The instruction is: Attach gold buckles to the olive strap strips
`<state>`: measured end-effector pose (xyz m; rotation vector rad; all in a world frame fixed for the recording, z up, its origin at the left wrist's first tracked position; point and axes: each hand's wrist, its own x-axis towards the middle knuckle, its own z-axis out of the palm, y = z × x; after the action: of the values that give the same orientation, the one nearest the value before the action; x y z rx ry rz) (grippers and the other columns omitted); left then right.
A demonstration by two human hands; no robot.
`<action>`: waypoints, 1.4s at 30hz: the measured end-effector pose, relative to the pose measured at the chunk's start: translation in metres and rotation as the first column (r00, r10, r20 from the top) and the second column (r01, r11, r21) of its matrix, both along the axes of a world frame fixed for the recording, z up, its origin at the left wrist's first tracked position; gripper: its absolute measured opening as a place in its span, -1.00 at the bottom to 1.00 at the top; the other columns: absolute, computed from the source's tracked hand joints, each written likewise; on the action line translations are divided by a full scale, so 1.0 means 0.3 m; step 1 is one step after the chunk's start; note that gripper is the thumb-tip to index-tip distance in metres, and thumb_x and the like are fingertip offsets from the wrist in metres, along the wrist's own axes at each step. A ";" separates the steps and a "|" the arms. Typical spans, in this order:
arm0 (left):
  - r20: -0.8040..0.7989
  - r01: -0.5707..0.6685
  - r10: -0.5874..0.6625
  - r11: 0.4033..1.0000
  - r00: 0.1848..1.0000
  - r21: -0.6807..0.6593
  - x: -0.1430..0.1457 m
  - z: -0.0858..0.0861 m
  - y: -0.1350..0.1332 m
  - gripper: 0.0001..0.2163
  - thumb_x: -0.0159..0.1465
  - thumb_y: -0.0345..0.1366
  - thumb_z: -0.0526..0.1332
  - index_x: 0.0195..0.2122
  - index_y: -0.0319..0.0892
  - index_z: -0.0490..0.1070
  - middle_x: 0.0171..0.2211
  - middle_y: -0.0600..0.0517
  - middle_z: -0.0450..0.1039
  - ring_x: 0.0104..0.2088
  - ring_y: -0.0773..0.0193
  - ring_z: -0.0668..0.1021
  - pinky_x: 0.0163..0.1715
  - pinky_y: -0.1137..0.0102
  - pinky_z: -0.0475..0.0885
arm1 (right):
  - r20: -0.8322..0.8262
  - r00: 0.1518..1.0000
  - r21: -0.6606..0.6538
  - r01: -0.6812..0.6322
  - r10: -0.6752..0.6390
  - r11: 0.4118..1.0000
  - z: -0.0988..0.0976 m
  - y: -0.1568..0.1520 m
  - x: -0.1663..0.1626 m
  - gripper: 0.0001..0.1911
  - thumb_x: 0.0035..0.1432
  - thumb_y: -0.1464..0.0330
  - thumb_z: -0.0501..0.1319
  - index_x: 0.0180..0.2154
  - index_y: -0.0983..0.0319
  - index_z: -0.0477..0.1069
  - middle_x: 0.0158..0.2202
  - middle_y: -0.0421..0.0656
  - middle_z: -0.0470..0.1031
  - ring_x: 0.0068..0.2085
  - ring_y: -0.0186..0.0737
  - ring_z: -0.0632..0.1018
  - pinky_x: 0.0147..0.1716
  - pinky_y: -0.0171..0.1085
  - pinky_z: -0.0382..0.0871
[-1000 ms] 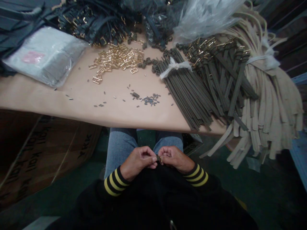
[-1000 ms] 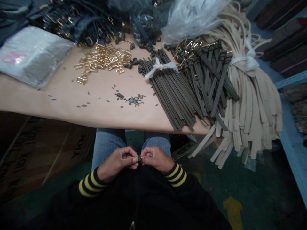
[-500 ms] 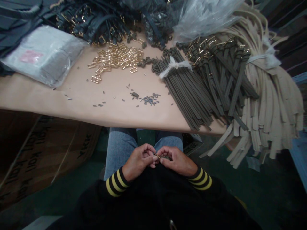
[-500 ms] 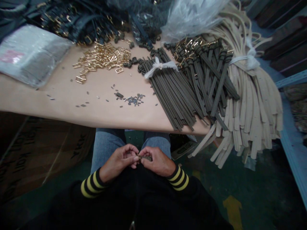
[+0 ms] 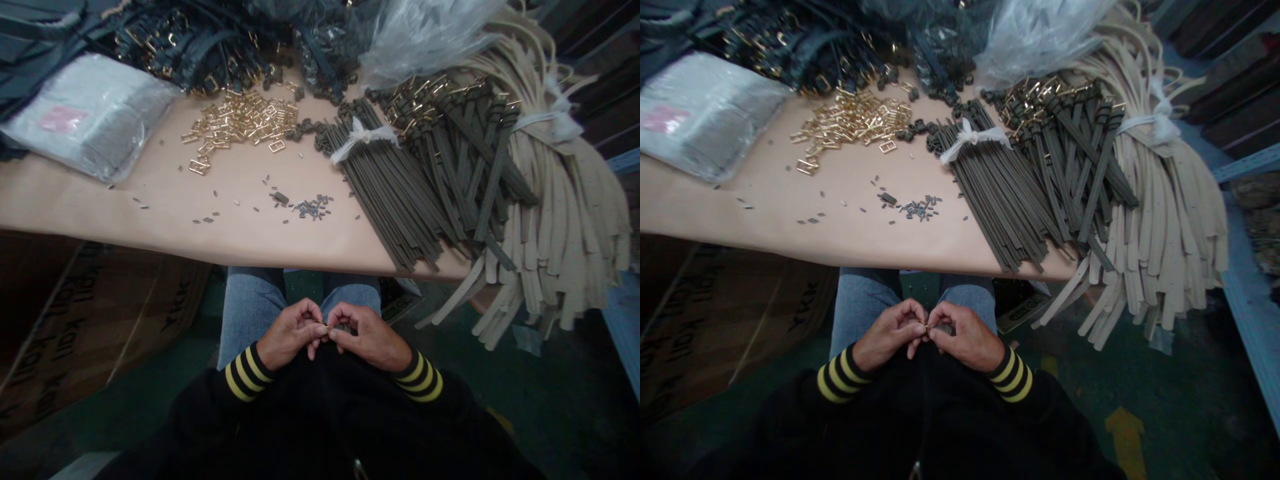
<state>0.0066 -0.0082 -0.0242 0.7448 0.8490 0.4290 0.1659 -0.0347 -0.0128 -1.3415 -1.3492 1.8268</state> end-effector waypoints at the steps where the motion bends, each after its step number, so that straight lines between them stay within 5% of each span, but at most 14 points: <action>1: 0.009 0.003 -0.003 1.000 1.000 -0.008 0.000 0.002 0.000 -0.70 -0.05 -0.18 0.28 -0.48 -0.24 0.19 -0.65 0.16 0.34 -0.72 0.52 0.34 -0.78 0.60 0.29 | 0.010 1.000 0.001 -0.018 0.018 1.000 0.006 0.001 0.001 -0.94 0.02 0.41 0.09 -0.42 0.27 0.21 -0.48 -0.21 0.35 -0.55 -0.42 0.39 -0.56 -0.40 0.27; 6: -0.034 0.045 -0.045 0.999 0.998 0.007 0.000 0.008 -0.002 -0.71 -0.05 -0.16 0.26 -0.49 -0.23 0.18 -0.74 0.22 0.27 -0.79 0.53 0.29 -0.84 0.62 0.23 | 0.059 0.997 -0.011 -0.047 0.048 0.999 0.031 0.013 0.004 -0.87 0.03 0.34 0.13 -0.44 0.30 0.28 -0.51 -0.20 0.38 -0.54 -0.40 0.43 -0.49 -0.38 0.29; 11: -0.209 0.030 0.004 0.987 0.978 0.161 0.006 0.009 -0.021 -0.77 0.00 -0.20 0.22 -0.50 -0.21 0.20 -0.68 0.19 0.24 -0.75 0.49 0.31 -0.84 0.59 0.23 | 0.073 0.997 -0.033 -0.032 0.034 0.999 0.028 0.017 0.006 -0.80 0.00 0.26 0.17 -0.43 0.30 0.34 -0.55 -0.21 0.41 -0.51 -0.36 0.45 -0.47 -0.38 0.30; 13: -0.291 0.039 0.060 0.945 0.955 0.325 0.008 0.012 -0.028 -0.82 0.04 -0.21 0.19 -0.51 -0.21 0.24 -0.61 0.15 0.23 -0.73 0.49 0.31 -0.81 0.57 0.23 | 0.065 0.998 -0.044 -0.017 0.020 0.999 0.021 0.018 0.007 -0.76 -0.01 0.23 0.18 -0.44 0.30 0.36 -0.55 -0.19 0.43 -0.50 -0.35 0.45 -0.45 -0.37 0.30; 18: -0.394 0.173 0.178 0.687 0.902 0.706 0.006 0.011 -0.028 -0.80 0.15 -0.21 0.07 -0.50 -0.17 0.37 -0.55 0.01 0.31 -0.51 0.31 0.39 -0.45 0.42 0.34 | -0.031 0.998 -0.103 0.050 -0.054 0.993 0.008 0.018 -0.012 -0.71 -0.07 0.18 0.20 -0.48 0.30 0.40 -0.56 -0.18 0.44 -0.49 -0.33 0.45 -0.42 -0.33 0.31; 26: -0.492 0.347 0.088 0.602 0.866 0.719 0.016 0.006 -0.011 -0.52 0.03 0.03 0.11 -0.18 -0.27 0.36 -0.40 -0.14 0.40 -0.33 0.08 0.44 -0.25 0.27 0.32 | -0.094 0.987 -0.214 0.106 -0.129 0.971 -0.010 0.025 -0.038 -0.70 -0.26 0.24 0.32 -0.54 0.30 0.31 -0.60 -0.29 0.32 -0.56 -0.43 0.33 -0.53 -0.41 0.22; 28: -0.469 0.333 0.065 0.619 0.881 0.711 0.020 0.010 -0.010 -0.53 0.03 0.03 0.11 -0.19 -0.26 0.34 -0.39 -0.12 0.39 -0.31 0.09 0.43 -0.24 0.26 0.31 | -0.080 0.990 -0.194 0.103 -0.120 0.976 -0.011 0.027 -0.035 -0.75 -0.24 0.30 0.30 -0.54 0.30 0.27 -0.60 -0.30 0.29 -0.56 -0.45 0.32 -0.54 -0.42 0.19; 31: -0.381 0.165 0.091 0.793 0.920 0.586 0.023 0.014 -0.006 -0.69 0.15 -0.06 0.01 -0.28 -0.20 0.30 -0.48 0.02 0.33 -0.44 0.26 0.41 -0.37 0.37 0.33 | -0.043 0.992 -0.180 0.112 -0.121 0.977 0.000 0.032 -0.029 -0.86 -0.13 0.39 0.19 -0.52 0.27 0.22 -0.60 -0.29 0.30 -0.55 -0.41 0.36 -0.54 -0.41 0.21; 34: -0.237 -0.017 0.079 0.968 0.968 0.252 0.020 0.021 0.003 -0.77 0.16 -0.12 0.04 -0.38 -0.21 0.23 -0.59 0.14 0.24 -0.63 0.44 0.32 -0.61 0.50 0.25 | -0.003 0.996 -0.159 0.089 -0.091 0.983 0.019 0.035 -0.021 -0.93 -0.12 0.47 0.12 -0.52 0.25 0.20 -0.59 -0.25 0.35 -0.52 -0.38 0.40 -0.53 -0.40 0.22; 38: 0.014 -0.042 0.044 0.990 0.999 -0.137 0.003 0.038 0.018 -0.72 -0.01 -0.18 0.26 -0.42 -0.27 0.25 -0.57 0.12 0.29 -0.64 0.49 0.32 -0.66 0.55 0.22 | 0.018 1.000 -0.110 -0.001 0.003 0.994 0.037 0.037 -0.006 -0.94 -0.14 0.48 0.10 -0.54 0.25 0.21 -0.55 -0.23 0.39 -0.48 -0.35 0.40 -0.46 -0.38 0.23; 42: 0.108 -0.021 0.055 0.957 0.993 -0.290 -0.017 0.055 0.032 -0.73 -0.07 -0.24 0.32 -0.46 -0.26 0.25 -0.68 0.21 0.16 -0.70 0.57 0.19 -0.74 0.61 0.18 | 0.038 0.996 -0.034 -0.082 0.084 0.996 0.041 0.039 0.015 -0.97 -0.15 0.47 0.07 -0.55 0.25 0.20 -0.53 -0.22 0.40 -0.47 -0.34 0.36 -0.47 -0.38 0.18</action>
<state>0.0016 0.0014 -0.0079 0.4299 0.7972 0.3681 0.1704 -0.0231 -0.0006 -1.3635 -1.4206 1.8939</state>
